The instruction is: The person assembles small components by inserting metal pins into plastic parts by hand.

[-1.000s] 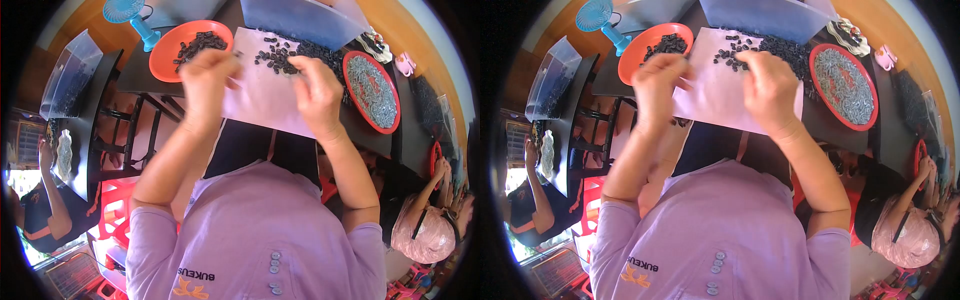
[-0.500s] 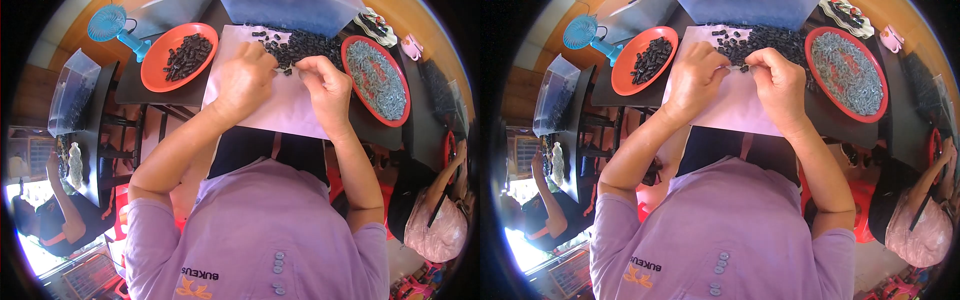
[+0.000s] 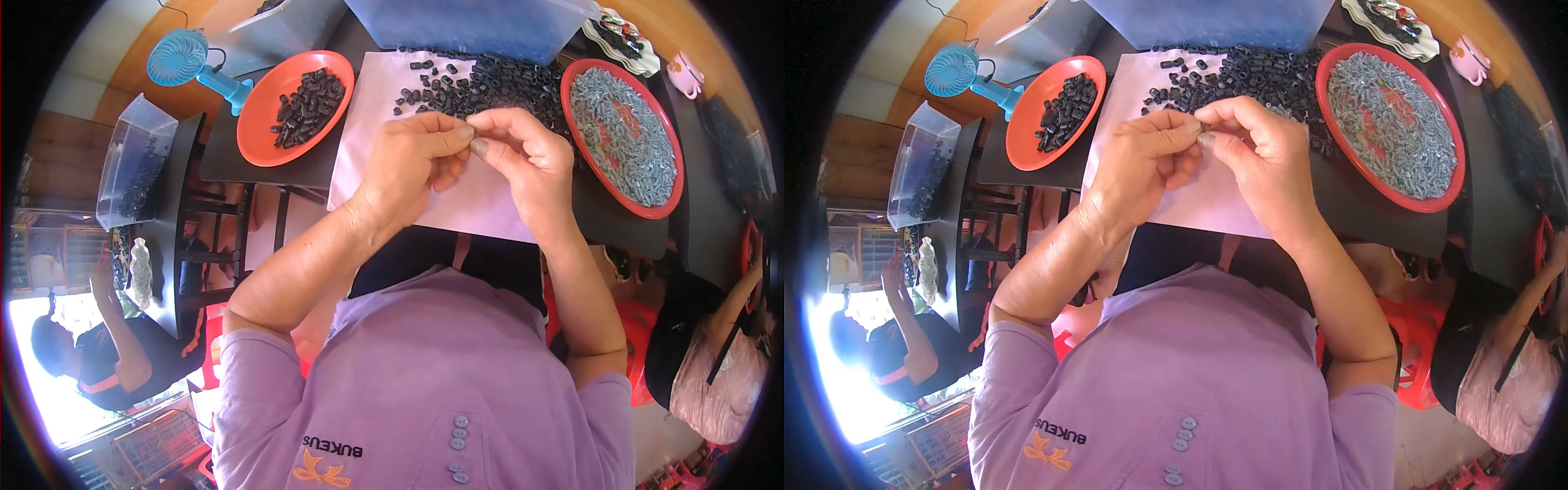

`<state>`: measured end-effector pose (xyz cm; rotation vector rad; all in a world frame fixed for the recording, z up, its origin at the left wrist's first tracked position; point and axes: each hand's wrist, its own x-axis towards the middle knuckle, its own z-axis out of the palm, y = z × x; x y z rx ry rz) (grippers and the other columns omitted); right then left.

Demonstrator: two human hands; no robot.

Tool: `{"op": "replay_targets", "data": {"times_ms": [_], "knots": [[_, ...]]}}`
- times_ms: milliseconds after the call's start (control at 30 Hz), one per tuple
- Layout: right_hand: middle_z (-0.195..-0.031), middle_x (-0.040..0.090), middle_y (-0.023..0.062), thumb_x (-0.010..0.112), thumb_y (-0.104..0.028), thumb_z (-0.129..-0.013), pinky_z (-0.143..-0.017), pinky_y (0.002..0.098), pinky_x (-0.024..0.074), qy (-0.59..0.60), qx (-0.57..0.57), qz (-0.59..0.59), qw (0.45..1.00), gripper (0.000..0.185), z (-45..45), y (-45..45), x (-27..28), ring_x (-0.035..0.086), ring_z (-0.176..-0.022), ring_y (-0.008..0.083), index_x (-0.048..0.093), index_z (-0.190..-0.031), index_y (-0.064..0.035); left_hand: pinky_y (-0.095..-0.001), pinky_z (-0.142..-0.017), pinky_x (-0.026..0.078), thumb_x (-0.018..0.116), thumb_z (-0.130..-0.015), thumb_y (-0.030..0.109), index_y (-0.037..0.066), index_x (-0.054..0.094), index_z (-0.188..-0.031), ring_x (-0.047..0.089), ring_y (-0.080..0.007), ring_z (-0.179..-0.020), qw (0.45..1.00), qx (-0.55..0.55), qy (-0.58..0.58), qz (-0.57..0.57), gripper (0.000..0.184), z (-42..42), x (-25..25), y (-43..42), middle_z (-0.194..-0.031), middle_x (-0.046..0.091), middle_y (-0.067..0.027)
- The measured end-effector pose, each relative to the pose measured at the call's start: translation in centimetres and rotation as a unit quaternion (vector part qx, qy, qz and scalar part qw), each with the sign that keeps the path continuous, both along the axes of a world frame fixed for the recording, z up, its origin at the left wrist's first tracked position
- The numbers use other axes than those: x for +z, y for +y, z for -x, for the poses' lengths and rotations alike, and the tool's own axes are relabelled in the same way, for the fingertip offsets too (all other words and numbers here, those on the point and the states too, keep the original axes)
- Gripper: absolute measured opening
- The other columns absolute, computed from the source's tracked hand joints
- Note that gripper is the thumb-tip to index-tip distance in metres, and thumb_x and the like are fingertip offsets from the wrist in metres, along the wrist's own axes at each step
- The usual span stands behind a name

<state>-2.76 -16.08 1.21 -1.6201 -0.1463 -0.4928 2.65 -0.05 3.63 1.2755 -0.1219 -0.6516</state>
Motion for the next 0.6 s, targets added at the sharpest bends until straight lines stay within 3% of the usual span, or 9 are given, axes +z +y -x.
{"op": "replay_targets", "data": {"times_ms": [67,167,233,300,333,433,600], "knots": [[-0.088,0.073,0.0054,0.069,0.006,-0.087,-0.076,0.026,0.0545,0.0,0.006,-0.02,1.0,0.014,0.1,-0.2,0.2,0.068,-0.083,0.0099,0.069,-0.1,0.0007,-0.0248,-0.054,0.039,0.065,-0.098,0.016,-0.003,0.067,-0.098,0.055,-0.012,-0.064,0.998,-0.012,0.055,0.042,0.019,0.2,0.0,0.1,-0.078,0.064,-0.0066],[-0.088,0.073,0.0044,0.069,0.005,-0.087,-0.076,0.0258,0.0538,0.008,-0.014,0.004,1.0,0.011,0.2,-0.7,0.1,0.068,-0.083,0.0092,0.067,-0.096,0.0012,-0.0253,-0.057,0.043,0.068,-0.095,0.014,-0.003,0.07,-0.098,0.059,-0.0125,-0.068,0.994,-0.022,-0.069,-0.084,0.017,-0.1,1.4,0.2,-0.082,0.067,-0.0063],[-0.088,0.072,0.0039,0.07,0.005,-0.087,-0.075,0.0254,0.0532,0.01,-0.027,0.009,1.0,0.01,0.1,-1.0,-0.1,0.068,-0.084,0.0088,0.067,-0.095,0.0014,-0.0251,-0.063,0.048,0.071,-0.09,0.01,-0.001,0.073,-0.095,0.064,-0.0115,-0.073,0.902,0.024,-0.366,-0.228,0.013,-2.6,1.0,0.4,-0.084,0.069,-0.0056],[-0.089,0.072,0.0037,0.07,0.005,-0.087,-0.075,0.0248,0.0524,0.008,-0.03,-0.015,0.999,0.01,0.0,-1.0,-0.6,0.067,-0.084,0.0084,0.067,-0.096,0.0015,-0.0275,-0.07,0.052,0.073,-0.084,0.008,-0.003,0.073,-0.095,0.067,-0.013,-0.077,0.781,0.07,-0.545,-0.297,0.015,-7.7,0.3,0.8,-0.084,0.07,-0.0094],[-0.089,0.072,0.0037,0.07,0.005,-0.087,-0.075,0.0245,0.0522,0.011,-0.031,-0.016,0.999,0.01,-0.1,-1.0,-0.6,0.067,-0.083,0.0083,0.067,-0.096,0.0014,-0.0321,-0.073,0.053,0.074,-0.082,0.008,0.0,0.074,-0.096,0.068,-0.0196,-0.079,0.749,0.059,-0.57,-0.334,0.017,-10.2,0.0,1.0,-0.088,0.071,-0.0116],[-0.089,0.072,0.0037,0.069,0.005,-0.087,-0.075,0.024,0.0516,0.013,-0.034,-0.017,0.999,0.01,-0.1,-1.0,-0.7,0.066,-0.083,0.0081,0.068,-0.096,0.0012,-0.0387,-0.076,0.053,0.071,-0.083,0.01,0.004,0.074,-0.096,0.068,-0.0286,-0.084,0.654,-0.003,-0.634,-0.412,0.015,-14.2,-1.3,0.7,-0.092,0.069,-0.0125],[-0.088,0.072,0.0039,0.069,0.003,-0.087,-0.074,0.0242,0.0513,0.02,-0.037,-0.001,0.999,0.01,0.0,-1.4,-0.7,0.066,-0.082,0.0081,0.068,-0.097,0.0012,-0.045,-0.076,0.051,0.063,-0.087,0.014,0.006,0.072,-0.094,0.065,-0.0356,-0.088,0.582,-0.047,-0.668,-0.461,0.013,-15.9,-2.7,-0.3,-0.096,0.067,-0.0117]]}}
